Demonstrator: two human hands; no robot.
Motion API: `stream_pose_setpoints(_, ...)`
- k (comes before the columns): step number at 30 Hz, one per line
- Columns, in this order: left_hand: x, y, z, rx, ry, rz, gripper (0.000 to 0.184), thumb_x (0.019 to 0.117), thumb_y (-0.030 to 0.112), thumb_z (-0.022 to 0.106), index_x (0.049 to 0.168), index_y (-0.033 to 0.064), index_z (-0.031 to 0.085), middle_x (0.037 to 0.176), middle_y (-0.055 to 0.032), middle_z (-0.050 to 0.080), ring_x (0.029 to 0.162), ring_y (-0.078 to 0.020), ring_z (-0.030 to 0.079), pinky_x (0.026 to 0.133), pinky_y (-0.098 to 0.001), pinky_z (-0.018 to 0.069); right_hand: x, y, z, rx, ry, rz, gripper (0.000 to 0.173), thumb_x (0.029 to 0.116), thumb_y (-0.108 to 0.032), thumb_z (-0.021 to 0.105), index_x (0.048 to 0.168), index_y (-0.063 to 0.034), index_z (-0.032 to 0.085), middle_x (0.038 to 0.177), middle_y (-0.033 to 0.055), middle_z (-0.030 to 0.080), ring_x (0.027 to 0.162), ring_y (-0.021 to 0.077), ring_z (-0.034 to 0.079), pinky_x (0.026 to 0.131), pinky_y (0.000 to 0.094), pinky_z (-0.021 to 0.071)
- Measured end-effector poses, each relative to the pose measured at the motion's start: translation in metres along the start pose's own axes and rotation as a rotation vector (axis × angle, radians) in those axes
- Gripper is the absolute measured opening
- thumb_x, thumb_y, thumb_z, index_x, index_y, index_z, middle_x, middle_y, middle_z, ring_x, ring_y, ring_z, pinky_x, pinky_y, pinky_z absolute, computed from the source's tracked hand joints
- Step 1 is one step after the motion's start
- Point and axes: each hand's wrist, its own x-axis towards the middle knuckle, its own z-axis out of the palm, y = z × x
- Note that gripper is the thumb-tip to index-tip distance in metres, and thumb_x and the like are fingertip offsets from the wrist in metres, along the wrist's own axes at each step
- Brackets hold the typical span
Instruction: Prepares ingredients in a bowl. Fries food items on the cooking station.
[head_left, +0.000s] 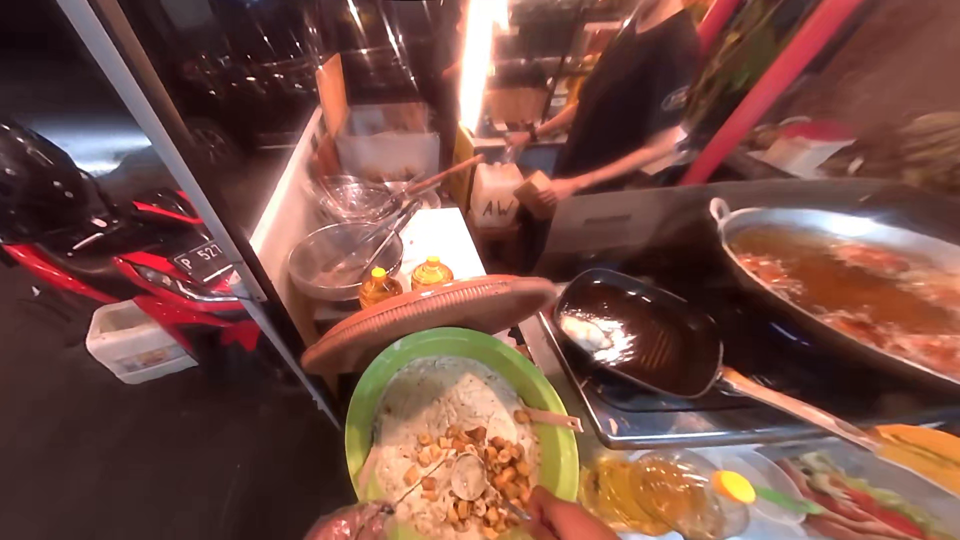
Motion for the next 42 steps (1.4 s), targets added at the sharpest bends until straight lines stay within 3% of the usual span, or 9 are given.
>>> stream_pose_setpoints(8,-0.002,-0.003,-0.006,0.009,0.014,0.011,0.041,0.107,0.04,0.049,0.136,0.0162,0.067,0.131,-0.0055,0.069,0.124,-0.0169,0.064,0.113,-0.0433,0.046,-0.028,-0.004,-0.045,-0.183,0.159,0.008,0.031,0.1085,-0.031,0.047,0.126,-0.0085,0.058,0.091,0.0144,0.072,0.086,0.0369,0.072,0.077,0.0606,0.0563)
stream_pose_setpoints(11,0.003,-0.006,-0.001,0.075,0.035,0.033,0.04,0.1058,0.041,0.051,0.135,0.0204,0.068,0.13,-0.0033,0.07,0.123,-0.0159,0.064,0.112,-0.0429,0.0473,-0.022,-0.014,-0.043,-0.304,0.202,0.109,0.031,0.1087,-0.029,0.044,0.134,-0.0127,0.055,0.097,0.0197,0.071,0.092,0.0425,0.072,0.078,0.0619,0.0564)
stream_pose_setpoints(17,0.005,-0.008,0.002,0.195,-0.054,-0.009,0.041,0.104,0.047,0.051,0.135,0.0267,0.067,0.131,0.0,0.069,0.123,-0.0169,0.064,0.11,-0.0463,0.0484,0.001,-0.017,-0.007,-0.394,0.178,-0.058,0.047,0.1048,-0.016,0.045,0.15,-0.0238,0.053,0.113,0.0195,0.073,0.095,0.0429,0.072,0.078,0.0639,0.0568)
stream_pose_setpoints(20,0.004,-0.004,0.006,0.274,-0.161,-0.045,0.043,0.1045,0.047,0.05,0.138,0.0254,0.065,0.135,-0.0022,0.068,0.125,-0.0215,0.064,0.109,-0.0509,0.0484,0.011,-0.017,0.021,-0.546,0.318,-0.129,0.053,0.0987,-0.006,0.051,0.15,-0.0176,0.054,0.103,0.0207,0.073,0.075,0.0412,0.072,0.063,0.058,0.0575)
stream_pose_setpoints(22,0.003,0.004,0.012,0.345,-0.177,-0.056,0.043,0.1054,0.047,0.047,0.139,0.0259,0.064,0.135,-0.0031,0.067,0.125,-0.0235,0.064,0.108,-0.0525,0.0488,0.01,-0.021,0.029,-0.584,0.259,-0.122,0.054,0.0991,-0.005,0.049,0.152,-0.0127,0.05,0.102,0.0225,0.072,0.077,0.0417,0.072,0.065,0.0567,0.0579)
stream_pose_setpoints(28,-0.002,0.03,0.016,0.474,-0.207,-0.124,0.042,0.1048,0.046,0.046,0.137,0.0262,0.065,0.132,-0.0062,0.069,0.122,-0.0291,0.065,0.102,-0.0581,0.0515,-0.005,-0.013,0.02,-0.38,-0.06,-0.189,0.041,0.1072,-0.021,0.041,0.145,-0.0171,0.056,0.1,0.023,0.073,0.093,0.0446,0.072,0.078,0.0637,0.0568)
stream_pose_setpoints(31,-0.012,0.033,0.012,0.444,-0.211,-0.101,0.041,0.105,0.045,0.047,0.137,0.0268,0.065,0.131,-0.0055,0.069,0.122,-0.0284,0.066,0.102,-0.058,0.0515,-0.009,0.011,0.01,-0.193,0.006,-0.374,0.04,0.1105,-0.032,0.04,0.142,-0.0196,0.062,0.096,0.0182,0.075,0.089,0.0388,0.074,0.08,0.0615,0.0573)
stream_pose_setpoints(35,-0.029,0.027,-0.005,0.281,-0.166,-0.012,0.04,0.1062,0.045,0.047,0.139,0.0293,0.064,0.134,-0.0001,0.068,0.125,-0.0205,0.064,0.109,-0.0516,0.0489,-0.02,0.014,0.015,-0.262,0.262,-0.448,0.038,0.11,-0.026,0.044,0.143,-0.0211,0.062,0.094,0.0162,0.074,0.08,0.0354,0.074,0.069,0.0558,0.0599)
stream_pose_setpoints(42,-0.016,0.046,0.009,0.421,-0.138,-0.267,0.043,0.1061,0.044,0.045,0.14,0.024,0.063,0.134,-0.0063,0.067,0.123,-0.0291,0.065,0.103,-0.0569,0.0509,-0.009,0.012,0.03,-0.289,0.072,-0.361,0.04,0.1104,-0.028,0.04,0.143,-0.0205,0.062,0.102,0.0183,0.075,0.092,0.0401,0.074,0.078,0.0615,0.0585)
